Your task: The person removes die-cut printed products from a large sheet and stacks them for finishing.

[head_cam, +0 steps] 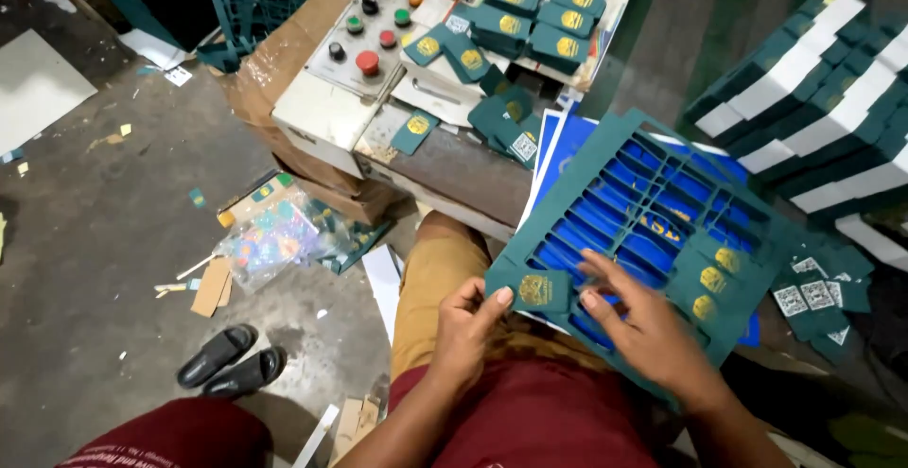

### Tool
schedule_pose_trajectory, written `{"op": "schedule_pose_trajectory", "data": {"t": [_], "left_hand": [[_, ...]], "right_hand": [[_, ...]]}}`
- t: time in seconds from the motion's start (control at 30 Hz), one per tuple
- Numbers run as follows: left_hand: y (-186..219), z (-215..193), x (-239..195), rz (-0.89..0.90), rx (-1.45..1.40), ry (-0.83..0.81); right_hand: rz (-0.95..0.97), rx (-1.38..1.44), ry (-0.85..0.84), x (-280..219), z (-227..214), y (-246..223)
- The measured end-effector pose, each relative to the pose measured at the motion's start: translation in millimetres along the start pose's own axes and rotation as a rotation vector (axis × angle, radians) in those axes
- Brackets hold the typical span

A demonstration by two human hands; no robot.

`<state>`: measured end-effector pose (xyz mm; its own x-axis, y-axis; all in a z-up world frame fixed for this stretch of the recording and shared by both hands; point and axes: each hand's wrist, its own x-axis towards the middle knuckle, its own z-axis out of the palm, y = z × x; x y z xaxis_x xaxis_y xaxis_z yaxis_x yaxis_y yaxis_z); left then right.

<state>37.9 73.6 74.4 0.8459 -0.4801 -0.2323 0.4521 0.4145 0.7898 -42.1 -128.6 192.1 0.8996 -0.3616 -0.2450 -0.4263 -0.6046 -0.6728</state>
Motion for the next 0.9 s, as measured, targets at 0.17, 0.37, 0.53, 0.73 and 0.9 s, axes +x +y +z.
{"op": "schedule_pose_trajectory", "data": {"t": [0.17,0.37,0.53,0.73,0.9], "left_hand": [[-7,2,5,0.080,0.095,-0.002],[-5,-1,10,0.238,0.294,0.080],[-3,-24,42,0.271,0.341,0.048],[24,-29,139,0.635,0.597,0.128],[21,-9,208,0.738,0.921,0.143]], "right_hand": [[-0.026,0.470,-0.179,20,33,37],[-0.035,0.531,-0.155,35,53,26],[-0.042,0.516,-0.144,65,41,24],[0.072,0.519,0.144,157,-27,3],[-0.053,0.745,0.294,294,-82,71]]}}
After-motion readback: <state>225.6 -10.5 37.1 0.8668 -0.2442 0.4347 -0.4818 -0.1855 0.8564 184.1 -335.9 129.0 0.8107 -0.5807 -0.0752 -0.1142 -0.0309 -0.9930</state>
